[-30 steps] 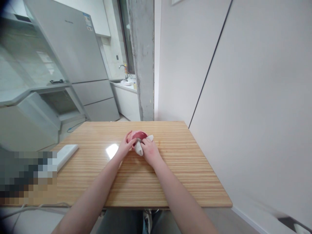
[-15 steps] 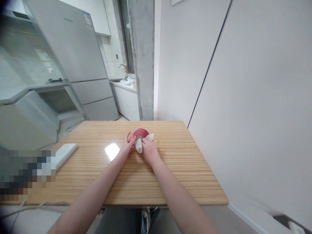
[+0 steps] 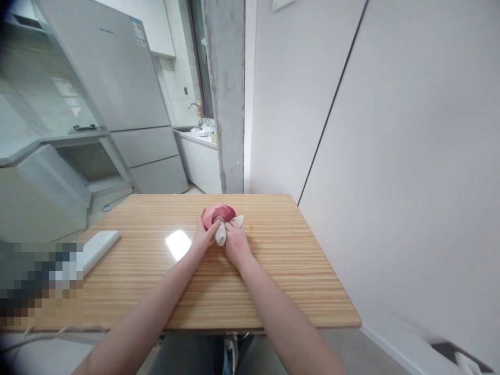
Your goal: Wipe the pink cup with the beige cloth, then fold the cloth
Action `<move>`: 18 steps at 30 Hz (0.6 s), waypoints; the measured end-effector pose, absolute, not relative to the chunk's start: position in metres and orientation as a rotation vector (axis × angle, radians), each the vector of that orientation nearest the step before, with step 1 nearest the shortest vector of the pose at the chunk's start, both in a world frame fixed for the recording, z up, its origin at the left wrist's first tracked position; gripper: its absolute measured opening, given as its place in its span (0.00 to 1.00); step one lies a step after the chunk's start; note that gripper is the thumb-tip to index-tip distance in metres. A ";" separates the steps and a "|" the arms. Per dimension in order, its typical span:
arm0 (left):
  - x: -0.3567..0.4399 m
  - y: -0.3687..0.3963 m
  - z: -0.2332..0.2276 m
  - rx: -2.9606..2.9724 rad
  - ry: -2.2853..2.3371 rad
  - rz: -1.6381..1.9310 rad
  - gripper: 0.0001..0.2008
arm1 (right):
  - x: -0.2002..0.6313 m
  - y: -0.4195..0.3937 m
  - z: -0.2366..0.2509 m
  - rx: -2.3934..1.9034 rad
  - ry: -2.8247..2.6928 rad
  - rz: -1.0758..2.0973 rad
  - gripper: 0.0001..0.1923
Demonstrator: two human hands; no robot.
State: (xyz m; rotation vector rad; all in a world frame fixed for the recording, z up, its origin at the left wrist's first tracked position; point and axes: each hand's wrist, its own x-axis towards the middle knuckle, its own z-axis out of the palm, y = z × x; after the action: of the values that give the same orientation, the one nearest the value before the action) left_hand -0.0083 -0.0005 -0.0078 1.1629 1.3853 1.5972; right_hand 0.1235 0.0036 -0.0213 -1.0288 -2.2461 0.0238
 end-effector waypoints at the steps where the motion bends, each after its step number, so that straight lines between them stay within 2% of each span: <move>1: -0.007 0.000 -0.008 1.155 1.412 1.596 0.39 | 0.124 0.004 -0.022 -1.016 -2.239 0.043 0.09; 5: -0.024 0.004 -0.002 1.139 1.516 1.439 0.30 | 0.126 0.009 -0.021 -0.875 -2.337 0.063 0.08; 8: -0.026 0.003 -0.003 1.053 1.410 1.364 0.38 | 0.128 0.009 -0.020 -0.901 -2.363 0.030 0.05; 11: -0.010 0.000 -0.008 1.014 1.336 1.448 0.44 | 0.129 0.006 -0.019 -1.016 -2.276 0.027 0.05; 16: -0.010 -0.003 -0.003 1.118 1.397 1.522 0.31 | 0.132 0.003 -0.018 -0.927 -2.292 0.076 0.07; 18: -0.020 -0.003 0.003 1.168 1.399 1.502 0.31 | 0.131 0.004 -0.017 -0.902 -2.319 0.055 0.08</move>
State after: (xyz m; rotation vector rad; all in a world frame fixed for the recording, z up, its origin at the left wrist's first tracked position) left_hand -0.0199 -0.0027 0.0032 1.1684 1.3992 1.5019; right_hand 0.1310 0.0044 -0.0168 -0.9016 -2.3186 0.0549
